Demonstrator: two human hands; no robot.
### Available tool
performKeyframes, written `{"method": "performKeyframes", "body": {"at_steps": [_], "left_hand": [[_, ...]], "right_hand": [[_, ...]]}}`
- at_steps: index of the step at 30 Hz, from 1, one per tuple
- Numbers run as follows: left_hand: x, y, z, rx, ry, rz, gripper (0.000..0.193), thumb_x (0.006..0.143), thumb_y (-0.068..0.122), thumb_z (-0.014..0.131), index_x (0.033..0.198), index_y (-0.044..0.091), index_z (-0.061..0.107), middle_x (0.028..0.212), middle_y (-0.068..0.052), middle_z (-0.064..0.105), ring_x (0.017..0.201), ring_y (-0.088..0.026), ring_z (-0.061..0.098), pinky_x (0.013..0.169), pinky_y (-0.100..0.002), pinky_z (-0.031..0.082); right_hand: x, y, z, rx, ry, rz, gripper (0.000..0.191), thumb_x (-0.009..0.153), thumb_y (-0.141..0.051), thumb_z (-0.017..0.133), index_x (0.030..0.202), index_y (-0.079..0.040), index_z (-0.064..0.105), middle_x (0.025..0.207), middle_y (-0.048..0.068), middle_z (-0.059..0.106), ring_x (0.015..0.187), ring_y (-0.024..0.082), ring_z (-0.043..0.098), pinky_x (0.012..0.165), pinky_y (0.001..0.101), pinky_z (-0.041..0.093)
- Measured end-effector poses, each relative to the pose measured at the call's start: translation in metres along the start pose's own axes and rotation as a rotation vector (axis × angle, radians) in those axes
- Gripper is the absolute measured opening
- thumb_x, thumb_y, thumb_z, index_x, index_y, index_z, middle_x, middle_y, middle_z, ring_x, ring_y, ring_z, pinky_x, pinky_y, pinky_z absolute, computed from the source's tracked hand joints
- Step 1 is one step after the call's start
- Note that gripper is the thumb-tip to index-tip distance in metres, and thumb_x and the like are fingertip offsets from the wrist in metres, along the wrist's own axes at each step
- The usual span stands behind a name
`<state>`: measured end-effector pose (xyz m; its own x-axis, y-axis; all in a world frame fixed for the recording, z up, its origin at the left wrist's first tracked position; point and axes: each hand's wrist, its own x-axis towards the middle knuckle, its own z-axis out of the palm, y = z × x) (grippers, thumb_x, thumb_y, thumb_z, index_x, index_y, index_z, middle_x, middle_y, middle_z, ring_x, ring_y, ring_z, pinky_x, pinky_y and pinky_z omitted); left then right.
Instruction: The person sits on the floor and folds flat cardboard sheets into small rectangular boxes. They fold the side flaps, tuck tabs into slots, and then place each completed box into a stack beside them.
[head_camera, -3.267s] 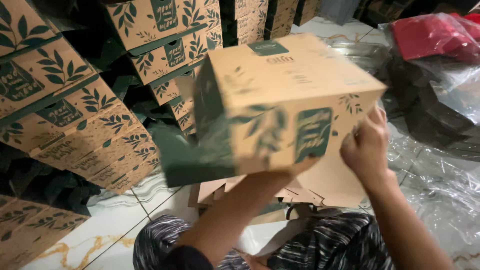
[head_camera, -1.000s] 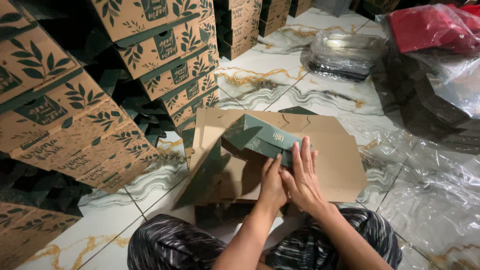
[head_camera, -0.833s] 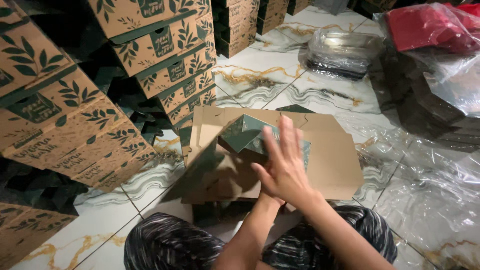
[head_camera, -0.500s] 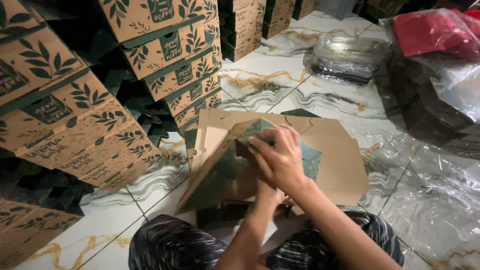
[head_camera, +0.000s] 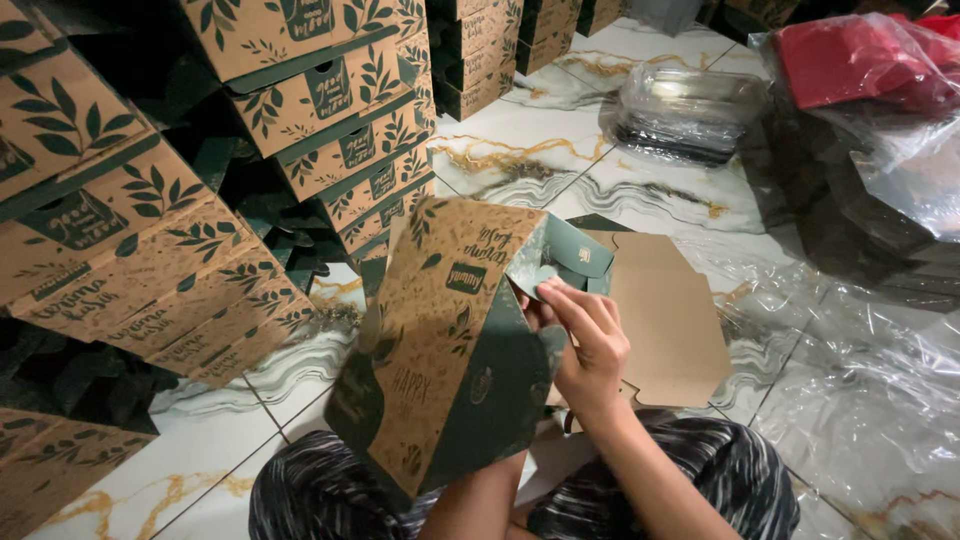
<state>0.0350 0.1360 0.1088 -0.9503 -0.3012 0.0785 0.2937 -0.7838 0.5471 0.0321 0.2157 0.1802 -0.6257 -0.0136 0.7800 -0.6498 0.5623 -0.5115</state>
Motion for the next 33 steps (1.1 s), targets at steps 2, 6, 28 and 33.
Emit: {"method": "performKeyframes", "body": {"at_steps": [2, 6, 28, 33], "left_hand": [[0.001, 0.002, 0.002, 0.009, -0.011, -0.002, 0.062, 0.100, 0.052, 0.044, 0.147, 0.012, 0.046, 0.142, -0.006, 0.057, 0.127, -0.022, 0.053, 0.106, -0.041, 0.045], [0.004, 0.006, 0.007, 0.021, -0.022, -0.004, 0.063, 0.099, 0.053, 0.045, 0.146, 0.011, 0.048, 0.140, -0.006, 0.058, 0.125, -0.023, 0.055, 0.105, -0.041, 0.046], [0.042, 0.011, -0.016, -0.433, 0.098, -0.266, 0.068, 0.095, 0.055, 0.052, 0.138, 0.003, 0.055, 0.127, -0.009, 0.066, 0.111, -0.024, 0.063, 0.098, -0.039, 0.050], [0.036, 0.004, -0.006, 0.170, 0.183, -0.268, 0.048, 0.092, 0.034, 0.065, 0.128, 0.001, 0.063, 0.124, -0.005, 0.069, 0.110, -0.017, 0.065, 0.098, -0.034, 0.050]], "right_hand": [[0.002, 0.006, 0.001, -0.029, 0.008, -0.033, 0.027, 0.088, -0.004, 0.072, 0.114, -0.005, 0.075, 0.113, 0.012, 0.075, 0.110, 0.027, 0.071, 0.098, 0.0366, 0.050], [0.005, 0.021, -0.001, -0.071, -0.017, -0.102, 0.029, 0.086, -0.007, 0.073, 0.115, -0.004, 0.074, 0.113, 0.011, 0.074, 0.114, 0.029, 0.070, 0.106, 0.0429, 0.045], [-0.064, 0.118, -0.032, 0.845, -0.224, 1.027, 0.033, 0.100, -0.011, 0.052, 0.129, 0.003, 0.063, 0.122, 0.010, 0.069, 0.113, 0.021, 0.066, 0.099, 0.0432, 0.055], [-0.075, 0.110, -0.031, 0.789, -0.228, 1.016, 0.036, 0.098, -0.007, 0.048, 0.126, 0.003, 0.067, 0.117, 0.011, 0.072, 0.108, 0.020, 0.068, 0.100, 0.0403, 0.054]]}}
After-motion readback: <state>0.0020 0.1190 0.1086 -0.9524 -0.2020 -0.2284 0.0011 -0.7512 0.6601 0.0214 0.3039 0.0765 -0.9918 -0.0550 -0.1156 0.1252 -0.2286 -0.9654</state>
